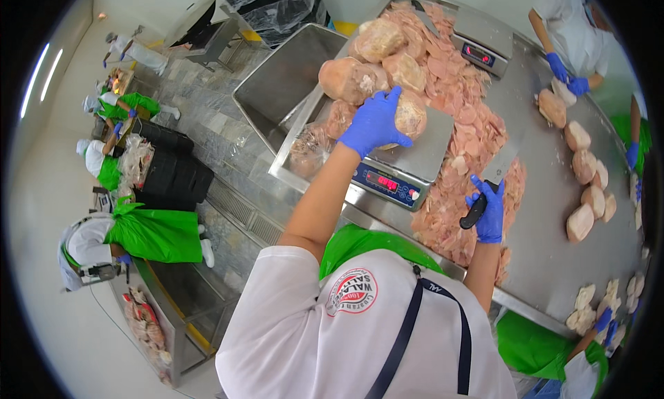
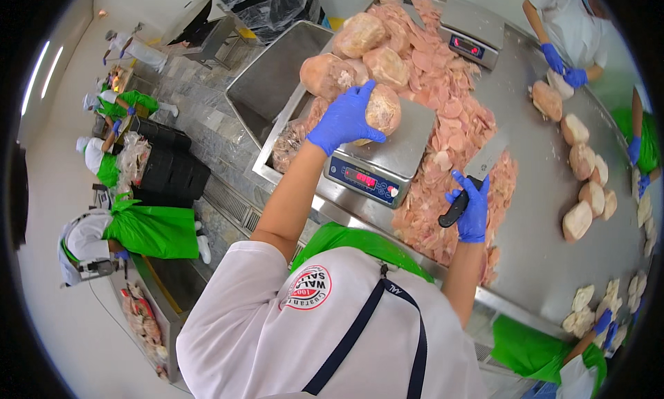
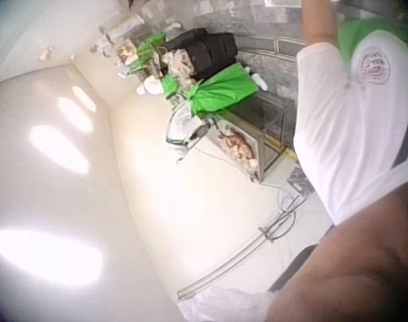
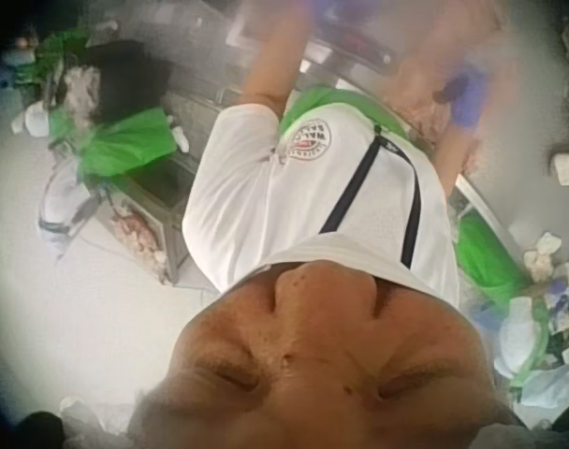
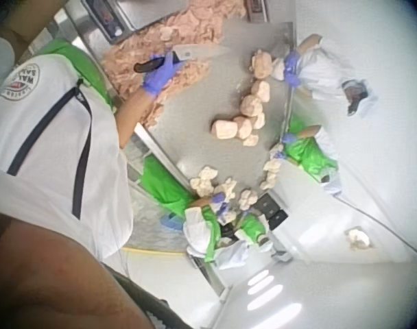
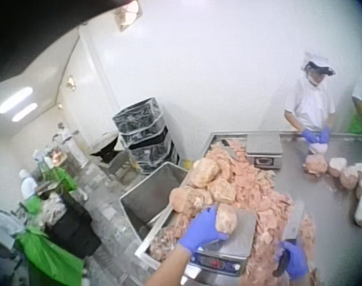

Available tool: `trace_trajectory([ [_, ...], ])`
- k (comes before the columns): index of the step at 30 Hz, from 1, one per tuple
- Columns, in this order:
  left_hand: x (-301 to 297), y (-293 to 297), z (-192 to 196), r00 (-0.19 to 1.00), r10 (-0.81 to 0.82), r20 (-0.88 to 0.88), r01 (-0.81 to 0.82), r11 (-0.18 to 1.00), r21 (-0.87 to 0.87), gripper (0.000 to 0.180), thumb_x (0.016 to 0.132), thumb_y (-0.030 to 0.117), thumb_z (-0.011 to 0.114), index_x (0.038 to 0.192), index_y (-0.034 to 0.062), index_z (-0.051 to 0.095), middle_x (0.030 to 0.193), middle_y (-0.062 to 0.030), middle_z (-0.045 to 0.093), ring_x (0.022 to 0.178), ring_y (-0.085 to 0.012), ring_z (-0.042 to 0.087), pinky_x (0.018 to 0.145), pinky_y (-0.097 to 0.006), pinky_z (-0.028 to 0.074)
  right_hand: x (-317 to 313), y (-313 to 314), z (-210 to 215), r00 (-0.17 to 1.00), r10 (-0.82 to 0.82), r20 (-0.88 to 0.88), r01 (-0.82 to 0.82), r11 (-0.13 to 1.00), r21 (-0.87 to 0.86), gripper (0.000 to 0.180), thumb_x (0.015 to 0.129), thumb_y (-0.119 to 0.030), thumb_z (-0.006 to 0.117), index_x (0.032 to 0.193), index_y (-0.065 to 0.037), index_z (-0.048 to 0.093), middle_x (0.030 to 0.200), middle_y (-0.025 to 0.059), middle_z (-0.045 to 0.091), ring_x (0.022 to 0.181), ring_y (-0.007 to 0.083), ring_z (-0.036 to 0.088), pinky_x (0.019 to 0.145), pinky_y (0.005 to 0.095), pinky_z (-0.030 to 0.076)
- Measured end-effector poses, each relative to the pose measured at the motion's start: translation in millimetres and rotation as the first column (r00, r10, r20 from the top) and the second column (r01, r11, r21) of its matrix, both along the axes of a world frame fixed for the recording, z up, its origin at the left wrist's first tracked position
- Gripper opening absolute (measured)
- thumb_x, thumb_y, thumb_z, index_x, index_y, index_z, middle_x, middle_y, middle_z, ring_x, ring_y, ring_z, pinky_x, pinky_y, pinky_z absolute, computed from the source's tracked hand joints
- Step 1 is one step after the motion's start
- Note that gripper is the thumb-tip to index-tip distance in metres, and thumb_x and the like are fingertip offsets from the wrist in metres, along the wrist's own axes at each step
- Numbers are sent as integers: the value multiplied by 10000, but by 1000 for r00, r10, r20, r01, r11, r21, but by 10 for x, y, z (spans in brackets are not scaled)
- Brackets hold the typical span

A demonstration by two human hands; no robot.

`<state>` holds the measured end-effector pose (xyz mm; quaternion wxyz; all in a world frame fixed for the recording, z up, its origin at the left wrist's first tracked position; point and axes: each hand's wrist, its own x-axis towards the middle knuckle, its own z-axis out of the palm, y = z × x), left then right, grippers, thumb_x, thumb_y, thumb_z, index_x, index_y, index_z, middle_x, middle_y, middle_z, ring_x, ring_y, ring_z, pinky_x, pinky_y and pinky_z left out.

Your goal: The person repeatedly places raw meat portions on a digital scale, trims them with a knife to reach a target weight, and sets trimmed pieces aside on the stainless steel table. Other workers in the background handle similar meat portions.

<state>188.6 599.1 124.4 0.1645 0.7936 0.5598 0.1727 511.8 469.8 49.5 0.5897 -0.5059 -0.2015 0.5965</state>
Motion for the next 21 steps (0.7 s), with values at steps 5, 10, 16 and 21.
trace_trajectory([
  [5,-85,186,88,999,-19,37,26,981,-192,1235,569,557,898,1508,-26,346,1406,-320,510,1325,-416,504,1113,-451,404,-213,208,10,773,96,627,-224,966,128,736,924,-124,659,1568,-160,305,1009,78,652,761,150,630,696,289,539],
  [10,72,39,-39,999,-6,43,10,996,-91,1259,530,545,915,1490,-46,353,1379,-309,532,1293,-414,528,1078,-455,436,-456,272,24,558,85,825,-456,863,219,798,922,-288,714,1578,-159,277,1074,183,688,883,296,699,770,398,544],
  [16,1,307,-112,981,-20,192,77,953,-294,1065,563,477,941,1375,-40,483,1285,-211,617,1201,-325,596,1023,-401,474,-629,116,-11,529,201,824,-447,892,70,696,941,-416,659,1515,-150,369,1023,220,687,853,382,694,735,427,541],
  [21,89,290,-163,888,17,459,236,840,-489,776,700,323,921,1308,-2,566,1219,-104,655,1104,-186,609,969,-344,499,-571,140,-62,463,111,879,-403,910,98,621,942,-422,648,1457,-143,442,893,211,702,755,386,688,661,459,532],
])
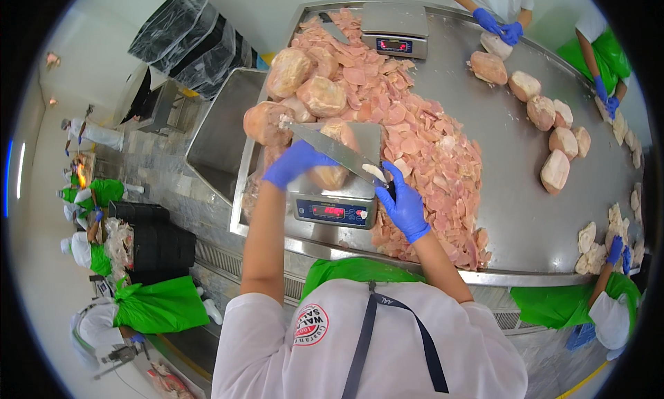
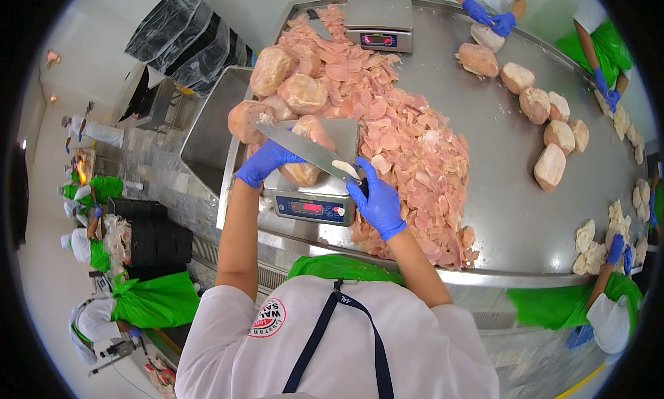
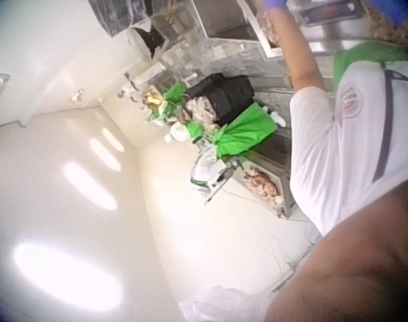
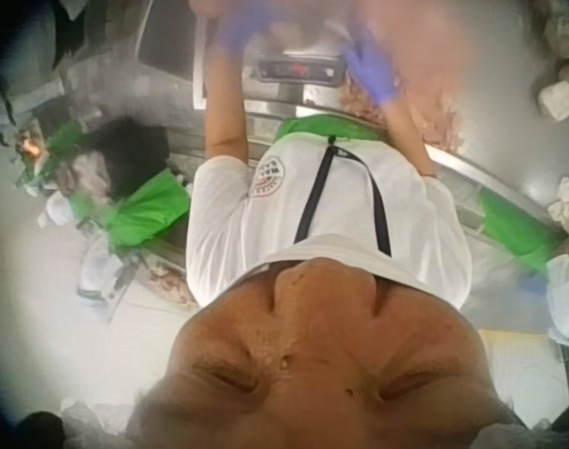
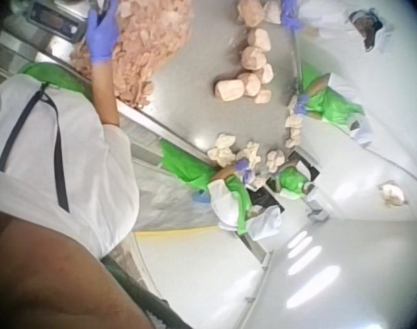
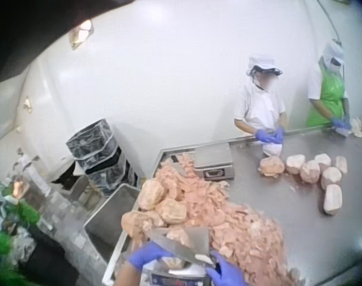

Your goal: The person repeatedly places raw meat portions on a digital scale, trims them with a knife to reach a target weight, and sets trimmed pieces aside on the stainless steel table. Other workers in the background handle similar meat portions.

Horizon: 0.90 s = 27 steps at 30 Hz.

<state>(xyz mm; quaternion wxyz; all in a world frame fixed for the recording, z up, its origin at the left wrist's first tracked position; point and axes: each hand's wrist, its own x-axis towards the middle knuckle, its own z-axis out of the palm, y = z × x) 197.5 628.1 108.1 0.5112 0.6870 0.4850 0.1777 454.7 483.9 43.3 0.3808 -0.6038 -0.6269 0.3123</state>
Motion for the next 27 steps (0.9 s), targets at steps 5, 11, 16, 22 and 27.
trace_trajectory([
  [5,278,-187,-127,994,-35,107,27,997,79,928,759,264,884,1487,-1,373,1223,-117,658,1063,-179,631,934,-353,525,280,14,12,997,-18,76,7,991,134,622,922,-419,667,1439,-137,466,834,200,698,706,382,681,627,460,532],
  [11,296,-128,-92,969,-118,-219,187,928,323,933,808,250,819,1521,-13,277,1358,-229,549,1213,-338,585,1033,-406,473,469,30,18,984,-22,177,-9,986,169,709,878,-494,691,1427,-103,473,865,182,709,706,372,681,635,466,537],
  [16,457,-199,62,944,-173,-281,255,922,291,1060,742,362,870,1543,11,271,1533,-223,368,1417,-342,388,1177,-429,319,413,263,-64,987,-8,163,-40,956,290,783,842,-558,695,1427,-90,466,878,163,703,705,371,668,643,469,529],
  [22,650,-370,201,810,-237,-536,502,751,428,1122,620,480,894,1496,37,351,1509,-192,410,1364,-389,406,1141,-489,333,315,605,297,994,10,106,-29,983,179,862,807,-544,723,1457,-76,402,830,143,707,665,365,659,612,459,525],
  [27,479,-289,112,867,-134,-480,367,823,433,1095,649,427,884,1517,40,342,1499,-209,427,1366,-377,427,1162,-450,320,499,390,86,992,104,70,-116,972,205,855,806,-521,743,1469,-102,401,802,146,707,671,369,673,604,468,523],
])
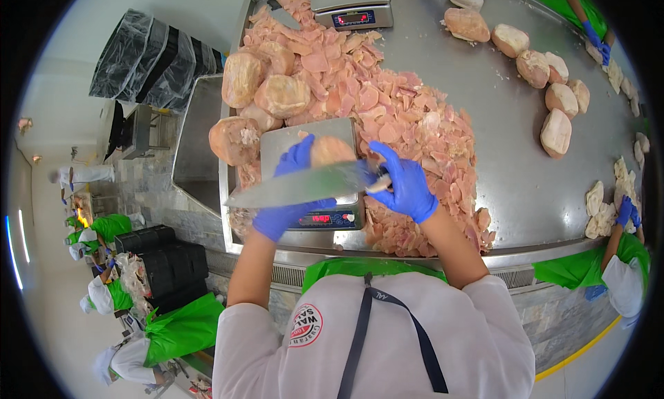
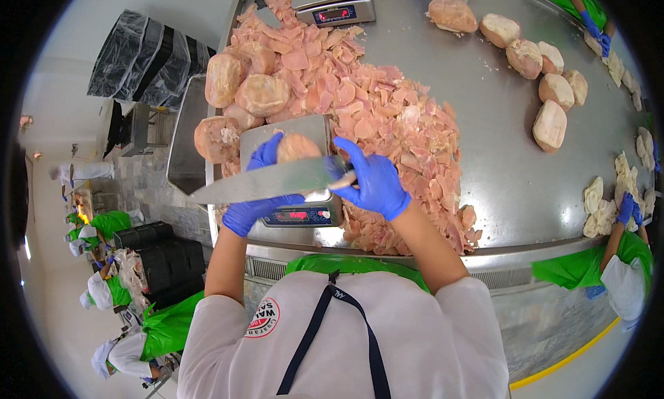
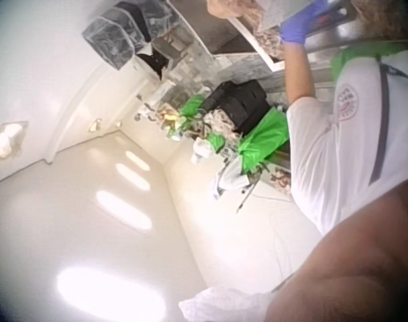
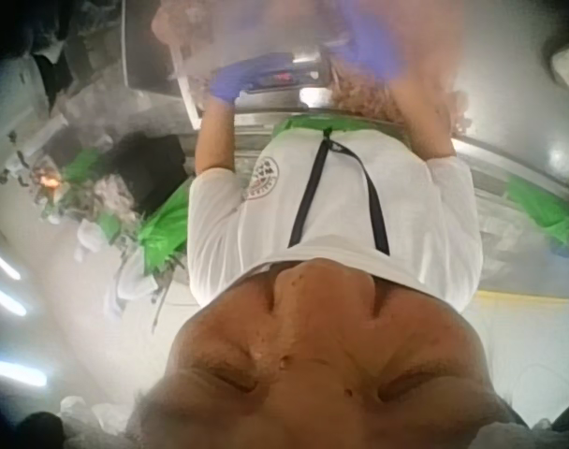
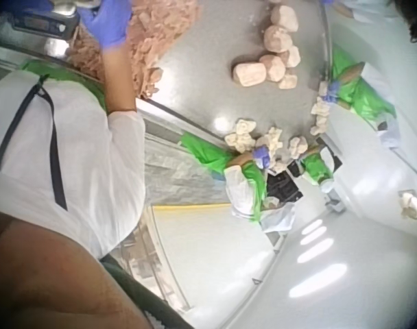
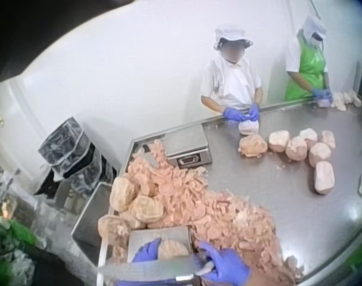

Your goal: The person repeatedly places raw meat portions on a digital scale, trims them with a knife to reach a target weight, and sets trimmed pieces aside on the stainless steel table. Other workers in the background handle similar meat portions.

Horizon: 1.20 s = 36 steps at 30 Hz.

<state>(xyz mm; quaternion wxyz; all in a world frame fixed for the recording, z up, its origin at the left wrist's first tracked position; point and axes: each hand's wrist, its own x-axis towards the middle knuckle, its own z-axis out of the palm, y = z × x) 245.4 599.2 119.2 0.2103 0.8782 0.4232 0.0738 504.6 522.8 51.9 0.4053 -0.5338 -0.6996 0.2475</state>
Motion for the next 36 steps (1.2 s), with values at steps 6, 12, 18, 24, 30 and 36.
trace_trajectory([
  [6,-150,211,100,996,-10,94,15,999,-52,1096,610,405,895,1469,-13,356,1394,-240,485,1260,-410,499,1081,-449,416,140,-310,-492,998,-63,26,66,989,-132,830,795,-475,750,1459,-109,414,821,140,719,688,375,682,624,474,536],
  [12,-149,238,30,995,62,-79,-70,993,-94,1236,550,459,936,1514,4,311,1438,-224,455,1334,-404,448,1138,-449,359,-261,116,-190,995,8,104,-18,996,86,798,803,-485,723,1442,-104,434,834,163,687,716,376,659,663,468,529],
  [18,-174,234,117,998,-68,5,68,998,3,1217,569,497,900,1506,3,299,1405,-250,463,1304,-425,455,1104,-480,383,-508,208,-21,997,-51,55,45,993,107,836,776,-529,738,1437,-118,433,762,146,664,639,363,642,611,463,500],
  [24,-210,217,94,995,-56,81,61,996,-64,1157,581,444,904,1498,24,337,1476,-231,409,1347,-424,398,1133,-487,352,-156,187,-290,996,-61,63,55,994,94,821,808,-595,693,1426,-122,432,702,138,666,632,352,661,580,458,513],
  [30,-169,234,93,997,-65,-45,63,997,-42,1027,547,339,927,1434,86,476,1522,-166,381,1356,-406,387,1145,-483,343,-382,386,270,993,113,40,-99,964,-245,726,861,-525,679,1431,-155,423,892,135,742,827,374,711,685,460,549],
  [36,-232,280,183,985,-170,-15,167,978,-122,1210,514,378,950,1527,111,345,1540,-105,393,1397,-366,376,1182,-463,315,99,334,-3,983,185,-2,-178,942,-283,668,895,-497,655,1436,-185,419,970,186,726,900,391,697,743,455,555],
])
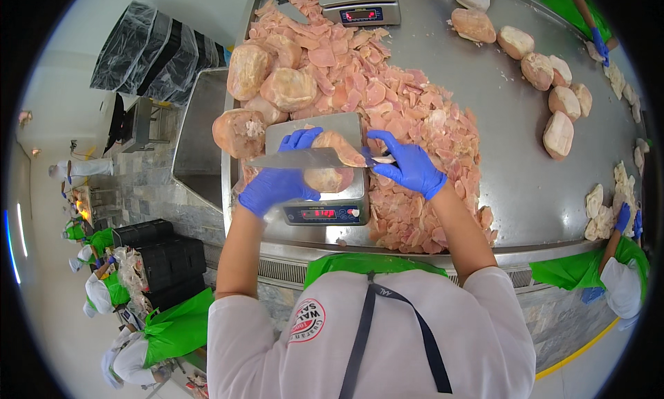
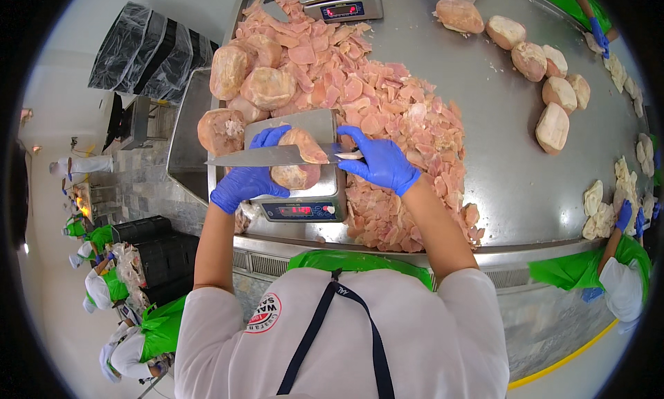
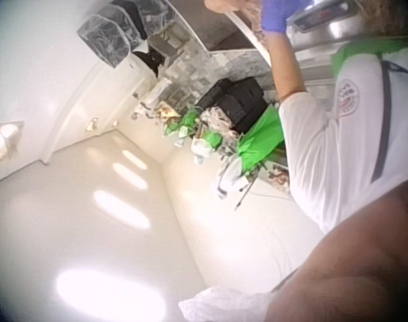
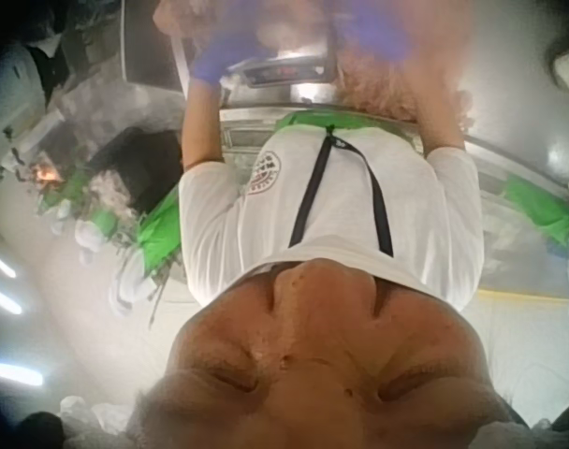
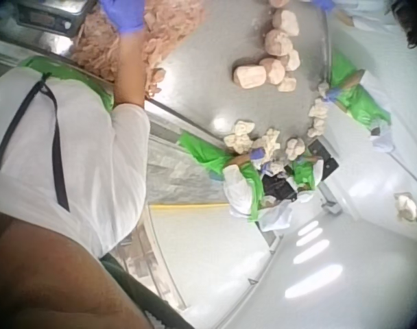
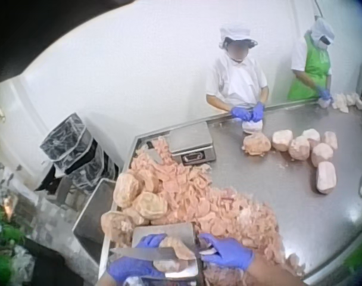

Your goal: The person repeatedly places raw meat portions on a digital scale, trims them with a knife to reach a target weight, and sets trimmed pieces aside on the stainless steel table. Other workers in the background handle similar meat portions.

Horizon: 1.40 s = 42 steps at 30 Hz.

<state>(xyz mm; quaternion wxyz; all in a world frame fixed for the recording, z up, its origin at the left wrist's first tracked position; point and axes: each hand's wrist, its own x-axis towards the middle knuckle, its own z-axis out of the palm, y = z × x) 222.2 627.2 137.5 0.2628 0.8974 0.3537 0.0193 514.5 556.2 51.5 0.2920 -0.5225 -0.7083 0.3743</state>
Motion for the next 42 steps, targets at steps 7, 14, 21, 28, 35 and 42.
trace_trajectory([
  [7,-32,70,29,998,32,-53,-33,999,-30,1237,515,360,954,1542,85,321,1532,-156,389,1410,-377,367,1188,-459,309,-421,257,388,987,72,-141,-74,997,-6,649,930,-538,605,1474,-225,440,924,231,692,866,408,682,740,445,545],
  [14,54,-271,22,945,316,86,-320,947,38,1198,529,430,953,1474,-6,359,1455,-216,411,1348,-393,404,1122,-478,355,-393,-313,60,988,-7,-153,13,999,39,696,924,-471,649,1531,-244,396,936,155,715,879,370,693,748,426,555],
  [21,111,-167,-78,936,338,96,-341,940,15,1150,506,447,950,1425,16,409,1391,-194,468,1319,-383,407,1110,-493,357,-653,-185,190,988,-85,-132,58,979,-195,643,962,-451,581,1513,-175,397,1032,214,690,928,389,679,781,448,530],
  [28,183,-213,14,887,457,60,-459,888,27,1130,513,429,957,1429,41,422,1404,-193,473,1334,-384,410,1146,-463,328,-623,-204,61,890,-166,-425,29,950,-310,610,1021,-487,470,1460,-64,434,1193,185,620,1110,328,586,916,411,451],
  [35,139,-397,-78,890,403,213,-416,909,20,1102,531,431,951,1418,37,427,1396,-190,474,1317,-380,427,1128,-460,344,-603,-339,53,902,-294,-317,94,849,-520,575,1033,-489,486,1397,-44,482,696,-5,465,574,84,437,513,263,363],
  [42,119,-639,-286,827,543,147,-562,791,240,1142,617,523,904,1471,-12,367,1429,-228,445,1332,-403,416,1126,-472,338,-423,-367,37,808,-451,-378,288,863,-415,832,960,-424,662,1536,1,238,832,31,537,669,122,503,609,303,448],
])
